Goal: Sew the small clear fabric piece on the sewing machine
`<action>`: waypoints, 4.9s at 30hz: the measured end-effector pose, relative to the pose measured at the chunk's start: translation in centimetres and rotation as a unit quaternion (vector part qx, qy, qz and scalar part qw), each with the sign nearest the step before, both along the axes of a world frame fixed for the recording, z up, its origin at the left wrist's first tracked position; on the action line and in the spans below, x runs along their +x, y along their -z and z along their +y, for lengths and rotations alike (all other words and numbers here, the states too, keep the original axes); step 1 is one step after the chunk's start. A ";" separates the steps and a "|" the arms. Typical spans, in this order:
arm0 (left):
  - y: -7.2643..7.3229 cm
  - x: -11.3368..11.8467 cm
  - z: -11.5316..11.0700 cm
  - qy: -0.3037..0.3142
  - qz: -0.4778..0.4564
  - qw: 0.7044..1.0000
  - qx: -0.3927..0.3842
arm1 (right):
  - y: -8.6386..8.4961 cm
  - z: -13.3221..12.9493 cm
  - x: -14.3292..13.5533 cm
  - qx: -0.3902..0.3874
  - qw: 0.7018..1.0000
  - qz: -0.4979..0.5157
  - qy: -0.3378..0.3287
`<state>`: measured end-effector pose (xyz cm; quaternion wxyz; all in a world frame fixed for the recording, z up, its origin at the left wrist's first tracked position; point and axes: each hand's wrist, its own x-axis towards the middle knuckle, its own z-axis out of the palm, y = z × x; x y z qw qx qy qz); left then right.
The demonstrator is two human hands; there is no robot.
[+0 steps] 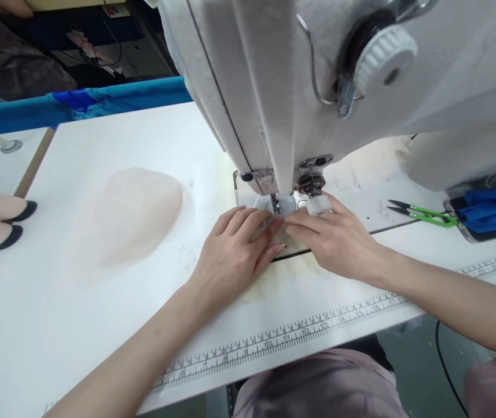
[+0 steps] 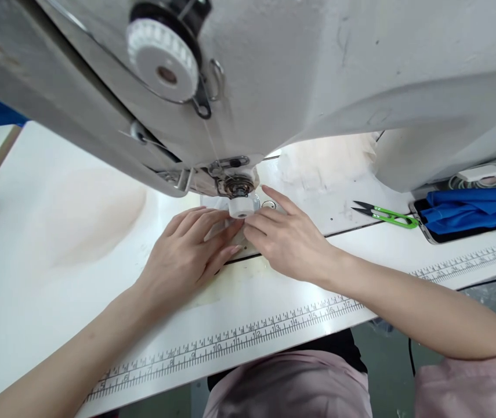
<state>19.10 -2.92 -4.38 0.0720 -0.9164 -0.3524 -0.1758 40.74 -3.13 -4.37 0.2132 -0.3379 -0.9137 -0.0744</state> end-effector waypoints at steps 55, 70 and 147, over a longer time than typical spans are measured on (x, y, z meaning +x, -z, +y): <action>0.1 0.4 -1.6 0.032 -0.006 0.994 0.108 | 0.2 0.2 -0.5 0.055 0.998 0.018 -0.036; 0.3 0.3 -1.6 0.024 -0.007 0.995 0.099 | 0.0 0.3 -0.4 0.070 0.997 0.014 -0.036; -10.0 -11.1 -0.7 -0.067 -0.155 0.848 -0.503 | -5.3 0.8 -10.1 -0.735 0.592 0.296 -0.149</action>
